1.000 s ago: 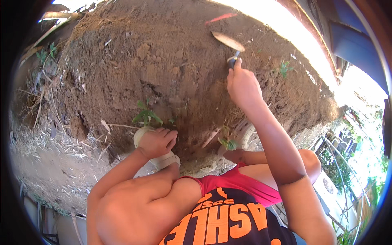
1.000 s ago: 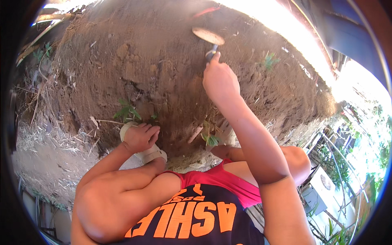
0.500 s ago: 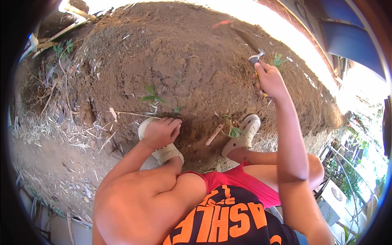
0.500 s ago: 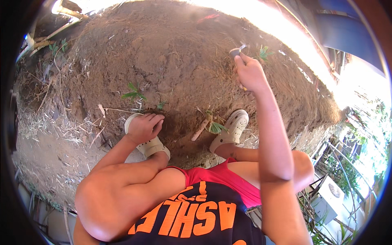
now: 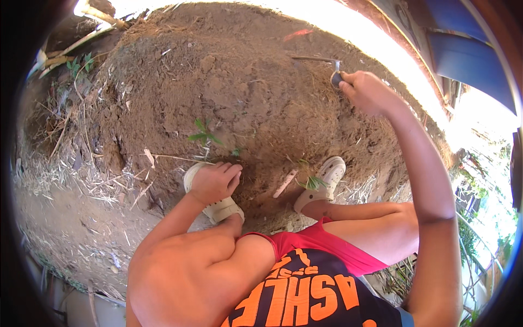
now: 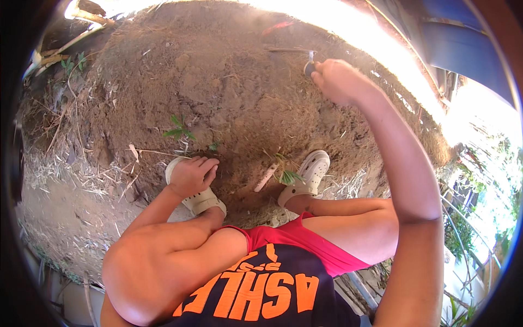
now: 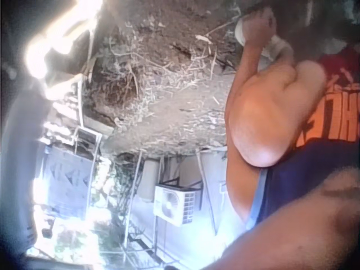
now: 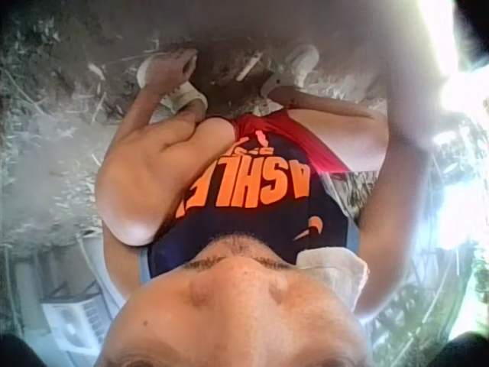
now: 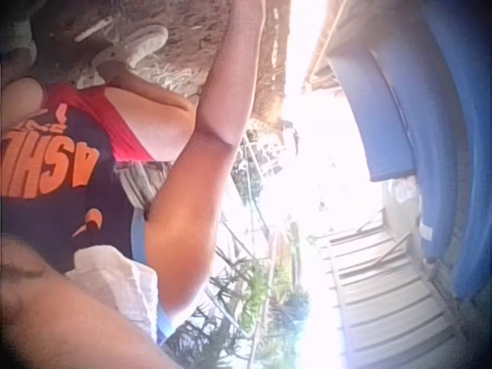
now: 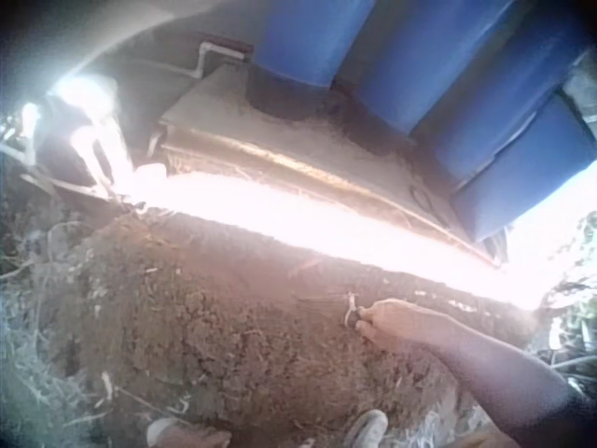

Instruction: The person uses a small hand hoe to repeatedly strike and loosen a patch of dry soil in an outdoor area. They work on the same spot for the duration of the clip, breaking up clumps and removing small debris.

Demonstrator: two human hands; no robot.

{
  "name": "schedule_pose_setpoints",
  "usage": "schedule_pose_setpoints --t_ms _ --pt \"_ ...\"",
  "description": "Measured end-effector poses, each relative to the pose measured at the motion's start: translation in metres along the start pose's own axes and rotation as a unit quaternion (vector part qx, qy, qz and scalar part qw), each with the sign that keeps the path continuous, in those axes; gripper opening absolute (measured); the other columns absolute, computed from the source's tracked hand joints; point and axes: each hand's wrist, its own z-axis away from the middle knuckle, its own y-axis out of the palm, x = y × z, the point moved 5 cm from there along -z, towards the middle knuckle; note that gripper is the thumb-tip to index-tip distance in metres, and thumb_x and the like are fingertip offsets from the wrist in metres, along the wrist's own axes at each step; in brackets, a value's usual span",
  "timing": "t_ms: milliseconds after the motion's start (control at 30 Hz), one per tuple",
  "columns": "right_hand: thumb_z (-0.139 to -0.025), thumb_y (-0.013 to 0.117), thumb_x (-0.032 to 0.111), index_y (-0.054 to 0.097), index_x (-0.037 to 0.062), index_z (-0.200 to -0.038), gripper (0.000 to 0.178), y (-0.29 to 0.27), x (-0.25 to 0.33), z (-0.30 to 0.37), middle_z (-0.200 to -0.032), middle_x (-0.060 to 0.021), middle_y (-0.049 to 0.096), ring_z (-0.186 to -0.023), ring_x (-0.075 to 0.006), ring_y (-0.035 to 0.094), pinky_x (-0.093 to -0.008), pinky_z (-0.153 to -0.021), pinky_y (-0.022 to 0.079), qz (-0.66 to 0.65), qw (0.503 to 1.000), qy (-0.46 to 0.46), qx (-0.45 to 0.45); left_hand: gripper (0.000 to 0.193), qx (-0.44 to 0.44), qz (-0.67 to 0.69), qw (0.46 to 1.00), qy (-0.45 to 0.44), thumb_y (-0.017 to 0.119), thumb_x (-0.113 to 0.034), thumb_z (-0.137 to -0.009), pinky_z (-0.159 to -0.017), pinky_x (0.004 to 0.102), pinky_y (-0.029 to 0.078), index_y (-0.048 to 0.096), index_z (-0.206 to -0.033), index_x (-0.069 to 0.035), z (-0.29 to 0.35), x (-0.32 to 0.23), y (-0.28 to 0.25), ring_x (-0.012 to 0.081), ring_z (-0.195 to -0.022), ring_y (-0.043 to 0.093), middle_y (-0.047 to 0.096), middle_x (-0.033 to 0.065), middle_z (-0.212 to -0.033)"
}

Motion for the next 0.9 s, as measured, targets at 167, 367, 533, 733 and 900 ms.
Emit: schedule_pose_setpoints --t_ms 167,367,533,733,900 --pt "-0.121 0.051 0.029 0.074 0.0001 -0.134 0.039 -0.074 0.002 -0.032 -0.080 -0.0033 0.060 -0.072 -0.0174 0.062 -0.0380 -0.068 0.058 -0.004 0.990 0.032 0.136 0.010 0.026 0.022 0.999 -0.008 0.077 -0.019 -0.101 -0.064 0.0399 0.058 0.077 -0.110 -0.014 0.001 0.006 0.002 0.0254 -0.076 0.074 0.076 0.0047 -0.084" --pt "-0.122 0.051 0.027 0.073 -0.0024 -0.132 0.038 -0.049 0.012 -0.054 -0.084 -0.0077 0.063 -0.072 -0.0174 0.063 -0.0345 -0.063 0.057 0.147 0.986 -0.055 0.051 0.013 0.065 0.022 0.998 -0.007 0.076 -0.023 -0.100 -0.061 0.0396 0.058 0.075 -0.110 -0.015 0.000 0.012 0.010 0.0238 -0.077 0.073 0.074 0.0036 -0.082" --pt "-0.122 0.047 0.026 0.061 -0.0070 -0.153 0.048 0.009 0.038 -0.001 -0.101 -0.0229 0.078 -0.093 -0.0332 0.080 -0.0462 -0.087 0.067 -0.059 0.993 0.087 0.045 0.012 0.052 0.030 0.998 -0.009 0.079 -0.020 -0.099 -0.058 0.0407 0.056 0.076 -0.109 -0.015 0.000 0.012 0.009 0.0248 -0.072 0.071 0.072 0.0036 -0.080" --pt "-0.119 0.054 0.036 0.054 0.0044 -0.168 0.058 0.072 0.016 0.011 -0.097 -0.0239 0.079 -0.081 -0.0336 0.080 -0.0457 -0.076 0.064 -0.221 0.965 0.095 -0.107 0.015 0.041 0.030 0.999 0.007 0.080 -0.018 -0.097 -0.057 0.0408 0.056 0.077 -0.111 -0.014 -0.005 0.009 0.007 0.0249 -0.071 0.071 0.073 0.0042 -0.081" --pt "-0.121 0.055 0.038 0.058 0.0046 -0.164 0.055 0.087 0.029 -0.006 -0.090 -0.0039 0.068 -0.060 -0.0086 0.058 -0.0293 -0.050 0.050 -0.566 0.807 0.168 -0.027 0.017 0.016 0.010 1.000 -0.003 0.079 -0.020 -0.098 -0.059 0.0402 0.057 0.076 -0.113 -0.014 -0.002 0.005 0.003 0.0246 -0.074 0.073 0.074 0.0041 -0.082"
